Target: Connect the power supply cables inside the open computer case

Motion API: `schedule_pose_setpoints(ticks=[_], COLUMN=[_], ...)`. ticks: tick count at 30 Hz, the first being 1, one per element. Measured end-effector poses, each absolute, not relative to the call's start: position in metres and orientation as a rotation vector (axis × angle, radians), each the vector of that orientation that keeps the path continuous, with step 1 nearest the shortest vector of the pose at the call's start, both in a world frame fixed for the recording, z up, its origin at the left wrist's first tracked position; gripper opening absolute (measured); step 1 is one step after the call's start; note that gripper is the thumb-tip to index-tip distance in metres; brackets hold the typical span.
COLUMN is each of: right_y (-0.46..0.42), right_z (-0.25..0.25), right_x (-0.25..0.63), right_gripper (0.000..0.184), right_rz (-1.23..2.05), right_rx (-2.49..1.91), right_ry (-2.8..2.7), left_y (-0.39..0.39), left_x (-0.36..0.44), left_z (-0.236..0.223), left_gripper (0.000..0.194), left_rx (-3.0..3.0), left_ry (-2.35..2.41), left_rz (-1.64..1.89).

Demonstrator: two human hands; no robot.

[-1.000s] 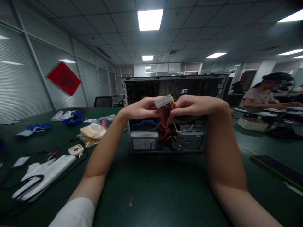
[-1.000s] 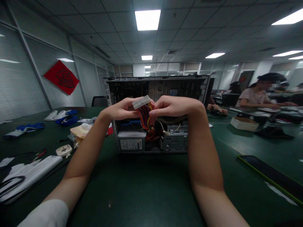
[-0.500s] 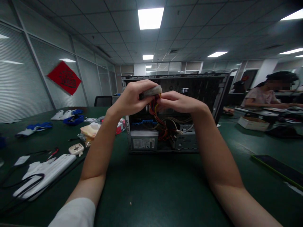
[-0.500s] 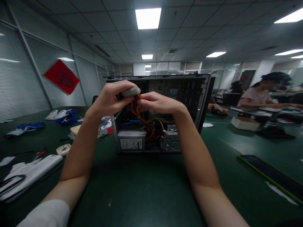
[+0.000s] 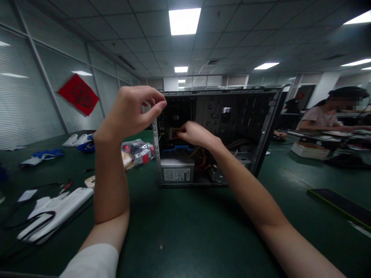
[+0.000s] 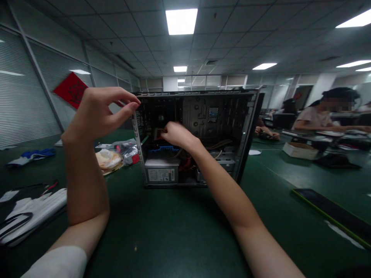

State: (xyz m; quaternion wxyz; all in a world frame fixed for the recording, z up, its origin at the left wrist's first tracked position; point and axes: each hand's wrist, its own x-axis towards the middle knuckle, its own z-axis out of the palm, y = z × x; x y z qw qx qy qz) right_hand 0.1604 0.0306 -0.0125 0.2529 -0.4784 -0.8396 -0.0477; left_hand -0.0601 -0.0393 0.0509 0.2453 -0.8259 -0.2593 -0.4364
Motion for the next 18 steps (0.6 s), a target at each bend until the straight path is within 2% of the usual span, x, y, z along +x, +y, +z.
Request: schedule_pose_setpoints(ticks=[2, 6, 18], right_y=[0.035, 0.041, 0.045], right_z=[-0.020, -0.030, -0.037], right_x=[0.148, 0.134, 0.131], right_gripper=[0.028, 0.040, 0.041], right_rz=[-0.288, -0.394, -0.563], right_rx=[-1.407, -1.523, -1.566], right_ry=[-2.273, -2.218, -2.161], left_y=[-0.044, -0.042, -0.026], left_x=[-0.062, -0.064, -0.059], left_z=[0.052, 0.051, 0.051], left_gripper=[0.029, 0.030, 0.026], left_rx=[-2.291, -2.302, -2.365], left_ry=[-0.733, -0.731, -0.690], left_rz=[-1.189, -1.205, -1.230])
